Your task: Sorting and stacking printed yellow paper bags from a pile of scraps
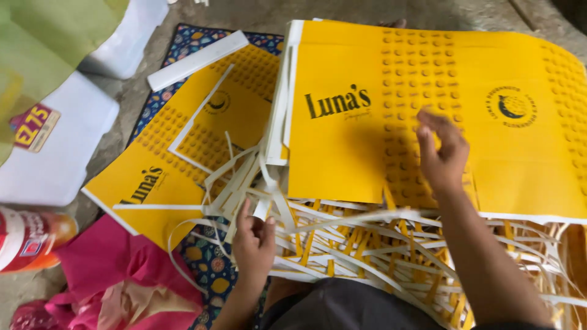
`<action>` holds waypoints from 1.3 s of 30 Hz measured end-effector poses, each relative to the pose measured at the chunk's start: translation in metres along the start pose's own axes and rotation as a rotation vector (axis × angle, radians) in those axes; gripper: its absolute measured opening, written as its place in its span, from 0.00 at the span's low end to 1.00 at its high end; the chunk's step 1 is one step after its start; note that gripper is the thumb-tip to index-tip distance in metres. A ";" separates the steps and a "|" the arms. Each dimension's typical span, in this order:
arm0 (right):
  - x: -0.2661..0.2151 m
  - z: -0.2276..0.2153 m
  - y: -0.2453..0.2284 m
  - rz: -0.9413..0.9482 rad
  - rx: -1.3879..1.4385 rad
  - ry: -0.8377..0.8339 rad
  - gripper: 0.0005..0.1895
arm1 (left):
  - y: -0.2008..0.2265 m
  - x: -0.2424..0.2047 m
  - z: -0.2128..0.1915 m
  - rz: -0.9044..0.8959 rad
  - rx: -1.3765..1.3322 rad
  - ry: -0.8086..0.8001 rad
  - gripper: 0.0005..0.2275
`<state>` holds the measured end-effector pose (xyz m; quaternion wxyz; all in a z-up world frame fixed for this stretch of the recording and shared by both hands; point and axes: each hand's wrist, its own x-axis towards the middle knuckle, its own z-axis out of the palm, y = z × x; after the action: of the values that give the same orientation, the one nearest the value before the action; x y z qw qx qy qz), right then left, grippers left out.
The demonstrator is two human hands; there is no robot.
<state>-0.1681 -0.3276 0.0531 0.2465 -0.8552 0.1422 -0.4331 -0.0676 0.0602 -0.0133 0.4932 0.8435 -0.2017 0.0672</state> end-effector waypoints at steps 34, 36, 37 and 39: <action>-0.195 -0.058 0.009 1.144 0.673 0.511 0.14 | 0.183 0.134 0.201 0.294 0.590 -0.795 0.28; -0.202 -0.054 0.011 1.146 0.690 0.518 0.14 | 0.190 0.135 0.193 0.278 0.557 -0.842 0.28; -0.199 -0.055 0.007 1.143 0.693 0.513 0.14 | 0.193 0.134 0.191 0.275 0.558 -0.836 0.28; -0.194 -0.055 -0.003 1.107 0.680 0.547 0.13 | 0.198 0.134 0.188 0.271 0.550 -0.845 0.27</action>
<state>-0.3260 -0.2531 -0.0473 0.6397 -0.3934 0.4699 -0.4640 -0.0428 -0.2232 0.0934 0.1161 0.8617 -0.4654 -0.1655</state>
